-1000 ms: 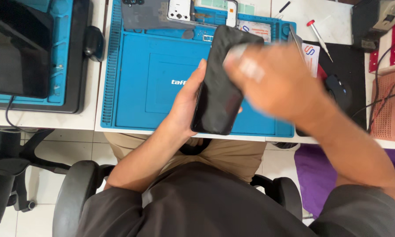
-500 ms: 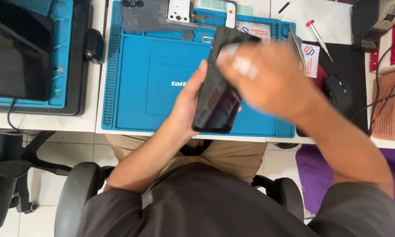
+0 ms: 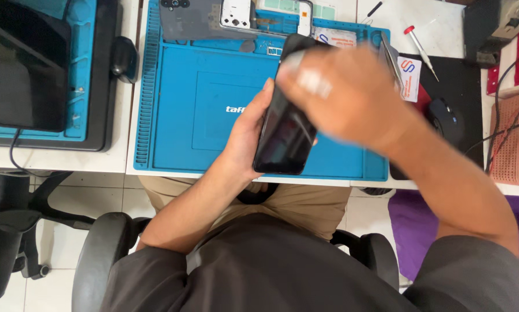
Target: The person disassembles a smartphone, removes the motherboard, and cleans the exterior of the back cover with a cloth. They then reassemble the device by placing the motherboard back into the chassis and aligning the back cover.
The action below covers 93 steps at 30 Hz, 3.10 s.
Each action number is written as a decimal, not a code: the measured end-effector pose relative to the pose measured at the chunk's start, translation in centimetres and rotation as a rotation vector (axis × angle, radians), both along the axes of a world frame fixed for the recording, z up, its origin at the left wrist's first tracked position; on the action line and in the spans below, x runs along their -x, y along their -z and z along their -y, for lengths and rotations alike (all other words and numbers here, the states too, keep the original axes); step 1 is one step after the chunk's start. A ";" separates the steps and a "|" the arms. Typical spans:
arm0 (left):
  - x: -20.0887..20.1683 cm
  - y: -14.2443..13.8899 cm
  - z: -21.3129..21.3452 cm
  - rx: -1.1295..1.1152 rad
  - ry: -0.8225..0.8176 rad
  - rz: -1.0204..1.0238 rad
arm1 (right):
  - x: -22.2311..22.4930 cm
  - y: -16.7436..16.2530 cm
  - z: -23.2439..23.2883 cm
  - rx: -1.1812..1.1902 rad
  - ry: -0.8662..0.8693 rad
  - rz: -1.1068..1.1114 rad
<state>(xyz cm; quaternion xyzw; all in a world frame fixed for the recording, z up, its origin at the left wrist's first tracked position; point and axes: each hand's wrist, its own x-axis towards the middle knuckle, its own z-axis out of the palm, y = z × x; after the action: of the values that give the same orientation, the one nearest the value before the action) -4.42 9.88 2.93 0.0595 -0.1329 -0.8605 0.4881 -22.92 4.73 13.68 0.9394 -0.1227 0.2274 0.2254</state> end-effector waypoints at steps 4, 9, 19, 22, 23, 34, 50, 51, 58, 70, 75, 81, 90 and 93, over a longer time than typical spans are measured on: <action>0.2 0.0 -0.4 0.161 0.021 -0.037 | 0.9 -0.3 1.9 0.137 0.124 0.047; -0.3 -0.7 0.1 -0.085 -0.052 0.042 | -2.8 1.2 -4.0 -0.248 -0.130 0.045; 0.9 0.6 -0.4 0.103 0.003 -0.017 | -0.1 -0.1 2.0 0.002 0.038 0.086; 0.7 0.1 -0.2 -0.036 -0.038 0.044 | -1.6 -0.7 0.2 -0.106 -0.025 0.101; 0.6 -0.3 -0.1 -0.111 -0.068 0.067 | -2.4 -0.8 -1.2 -0.178 -0.082 0.119; 0.3 -0.5 -0.6 0.064 -0.022 0.073 | 1.3 1.3 1.9 0.052 0.065 0.099; -1.1 -1.8 -0.4 -0.026 -0.098 0.046 | -2.0 2.0 -3.1 -0.114 -0.171 0.005; -0.9 -1.5 -0.5 -0.028 -0.096 0.041 | -1.5 1.8 -2.0 -0.052 -0.130 0.021; 0.0 -0.2 -0.6 0.102 -0.039 0.011 | -1.0 -1.6 2.4 0.024 -0.043 0.112; -1.5 -2.3 0.0 0.119 -0.090 0.028 | 1.4 -1.5 1.1 0.030 0.095 0.079; -2.1 -2.6 0.5 0.148 -0.164 0.022 | -0.8 -0.6 -4.2 -0.080 -0.071 -0.003; -2.0 -2.0 0.4 0.162 -0.115 0.028 | 0.8 0.4 -3.8 -0.071 -0.093 0.010; -1.3 -2.1 -0.6 0.175 -0.083 0.053 | 0.5 -3.5 -1.1 0.113 0.114 0.084; -1.8 -2.3 0.2 0.130 -0.143 0.015 | -1.1 -2.1 -3.9 -0.024 -0.091 -0.015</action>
<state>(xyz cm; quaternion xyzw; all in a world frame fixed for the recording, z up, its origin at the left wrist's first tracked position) -2.58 9.70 5.28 0.0435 -0.1876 -0.8126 0.5501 -21.84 8.62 15.74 0.9483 -0.0808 0.2288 0.2045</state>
